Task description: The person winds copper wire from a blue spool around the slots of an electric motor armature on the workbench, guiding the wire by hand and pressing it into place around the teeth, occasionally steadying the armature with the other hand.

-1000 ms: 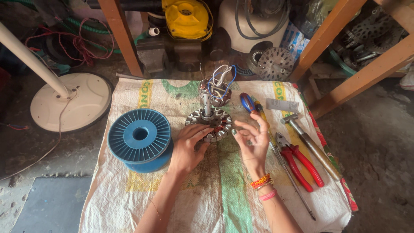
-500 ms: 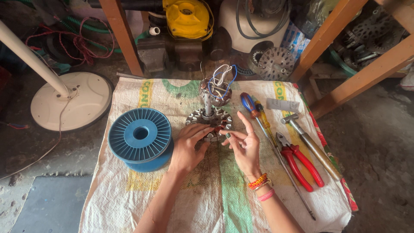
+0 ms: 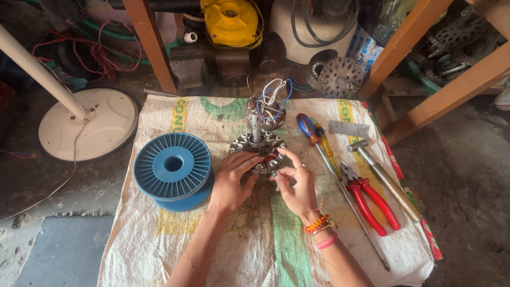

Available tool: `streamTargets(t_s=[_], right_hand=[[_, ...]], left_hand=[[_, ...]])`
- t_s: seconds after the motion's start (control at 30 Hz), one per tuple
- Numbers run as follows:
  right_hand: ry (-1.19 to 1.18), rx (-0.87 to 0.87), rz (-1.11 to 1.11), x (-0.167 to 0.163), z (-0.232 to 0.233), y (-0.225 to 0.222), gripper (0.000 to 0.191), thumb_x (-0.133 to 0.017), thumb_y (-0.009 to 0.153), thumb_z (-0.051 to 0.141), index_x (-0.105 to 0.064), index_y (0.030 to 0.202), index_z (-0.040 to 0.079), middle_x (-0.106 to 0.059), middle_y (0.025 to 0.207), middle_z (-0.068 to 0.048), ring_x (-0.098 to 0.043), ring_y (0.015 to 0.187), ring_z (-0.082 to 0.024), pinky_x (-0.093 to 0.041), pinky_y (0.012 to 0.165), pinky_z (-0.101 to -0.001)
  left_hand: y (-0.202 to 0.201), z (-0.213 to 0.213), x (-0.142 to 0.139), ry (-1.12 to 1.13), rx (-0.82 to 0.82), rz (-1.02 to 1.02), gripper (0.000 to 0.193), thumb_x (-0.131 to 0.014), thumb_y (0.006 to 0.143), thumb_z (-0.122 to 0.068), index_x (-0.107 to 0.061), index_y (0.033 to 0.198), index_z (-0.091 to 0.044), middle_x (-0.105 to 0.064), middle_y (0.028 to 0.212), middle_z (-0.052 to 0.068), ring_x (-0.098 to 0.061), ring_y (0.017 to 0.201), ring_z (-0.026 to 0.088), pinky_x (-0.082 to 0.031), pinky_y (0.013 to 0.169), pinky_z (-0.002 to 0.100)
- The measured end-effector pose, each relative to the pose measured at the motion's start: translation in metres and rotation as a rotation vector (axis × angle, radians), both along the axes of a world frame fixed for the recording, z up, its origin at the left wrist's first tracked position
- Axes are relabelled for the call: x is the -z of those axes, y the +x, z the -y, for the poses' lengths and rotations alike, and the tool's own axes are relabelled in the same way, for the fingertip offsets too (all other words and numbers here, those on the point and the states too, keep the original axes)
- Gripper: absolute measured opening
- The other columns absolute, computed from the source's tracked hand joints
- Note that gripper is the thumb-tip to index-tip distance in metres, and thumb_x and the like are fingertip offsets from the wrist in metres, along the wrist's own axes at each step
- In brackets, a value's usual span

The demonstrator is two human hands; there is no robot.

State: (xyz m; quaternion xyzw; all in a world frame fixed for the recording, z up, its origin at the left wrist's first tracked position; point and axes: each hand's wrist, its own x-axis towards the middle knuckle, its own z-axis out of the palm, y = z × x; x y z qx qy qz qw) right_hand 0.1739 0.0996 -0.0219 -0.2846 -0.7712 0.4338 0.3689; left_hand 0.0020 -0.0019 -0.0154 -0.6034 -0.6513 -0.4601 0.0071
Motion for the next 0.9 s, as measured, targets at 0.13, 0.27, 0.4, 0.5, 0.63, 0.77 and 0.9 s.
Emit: streamTargets(t_s=[0.13,0.27,0.4,0.5,0.63,0.77,0.9], right_hand=[[0.064,0.166,-0.049,0.008,-0.014,0.001,0.045,-0.056,0.093,-0.005,-0.053,0.135,0.008,-0.071,0.073,-0.005,-0.063,0.058,-0.011,-0.046,0.047,-0.0240],[-0.064,0.242,-0.211,0.010,-0.025,0.008,0.037,-0.054,0.099,-0.005,-0.050,0.133,0.006,-0.067,0.075,-0.006,-0.061,0.058,-0.010,-0.047,0.048,-0.0241],[-0.187,0.315,-0.414,0.006,-0.030,0.014,0.033,-0.054,0.101,-0.004,-0.051,0.134,0.003,-0.067,0.080,-0.010,-0.063,0.061,-0.013,-0.052,0.053,-0.0261],[-0.226,0.326,-0.503,0.002,-0.030,0.015,0.031,-0.055,0.102,-0.004,-0.054,0.133,0.001,-0.070,0.084,-0.013,-0.068,0.064,-0.017,-0.057,0.057,-0.0288],[-0.267,0.265,-0.588,0.000,-0.031,0.016,0.032,-0.056,0.101,-0.002,-0.055,0.133,0.001,-0.072,0.086,-0.016,-0.072,0.068,-0.020,-0.061,0.061,-0.0314],[-0.377,0.209,-0.659,0.008,-0.039,0.022,0.030,-0.060,0.100,0.000,-0.060,0.130,-0.002,-0.073,0.090,-0.018,-0.074,0.074,-0.022,-0.064,0.069,-0.0344],[-0.587,0.208,-0.843,0.022,-0.054,0.028,0.031,-0.063,0.101,0.002,-0.064,0.131,-0.004,-0.073,0.097,-0.018,-0.073,0.083,-0.022,-0.063,0.079,-0.0337]], left_hand=[[0.000,0.000,0.000,0.016,0.010,0.001,0.049,-0.079,0.076,-0.007,-0.073,0.125,-0.012,-0.071,0.130,0.007,-0.060,0.127,0.028,-0.043,0.113,0.044],[-0.001,-0.001,0.001,0.021,0.010,-0.002,0.049,-0.079,0.077,-0.008,-0.072,0.125,-0.013,-0.071,0.130,0.007,-0.060,0.127,0.028,-0.043,0.113,0.044],[0.000,-0.001,0.001,0.022,0.007,-0.011,0.049,-0.079,0.077,-0.008,-0.072,0.126,-0.013,-0.071,0.130,0.008,-0.060,0.128,0.029,-0.043,0.113,0.045],[0.000,0.000,0.001,0.019,0.005,-0.010,0.049,-0.079,0.078,-0.009,-0.072,0.126,-0.013,-0.071,0.130,0.008,-0.060,0.127,0.029,-0.043,0.113,0.045],[0.000,0.000,0.000,0.025,0.004,-0.014,0.049,-0.079,0.077,-0.009,-0.072,0.126,-0.013,-0.071,0.130,0.007,-0.060,0.127,0.029,-0.043,0.113,0.045],[0.000,0.000,0.000,0.037,0.011,-0.017,0.049,-0.079,0.077,-0.008,-0.072,0.126,-0.012,-0.071,0.130,0.008,-0.060,0.127,0.029,-0.043,0.113,0.045],[0.000,0.000,0.000,0.033,0.014,-0.011,0.049,-0.079,0.077,-0.007,-0.072,0.126,-0.012,-0.071,0.129,0.008,-0.061,0.126,0.029,-0.043,0.113,0.045]])
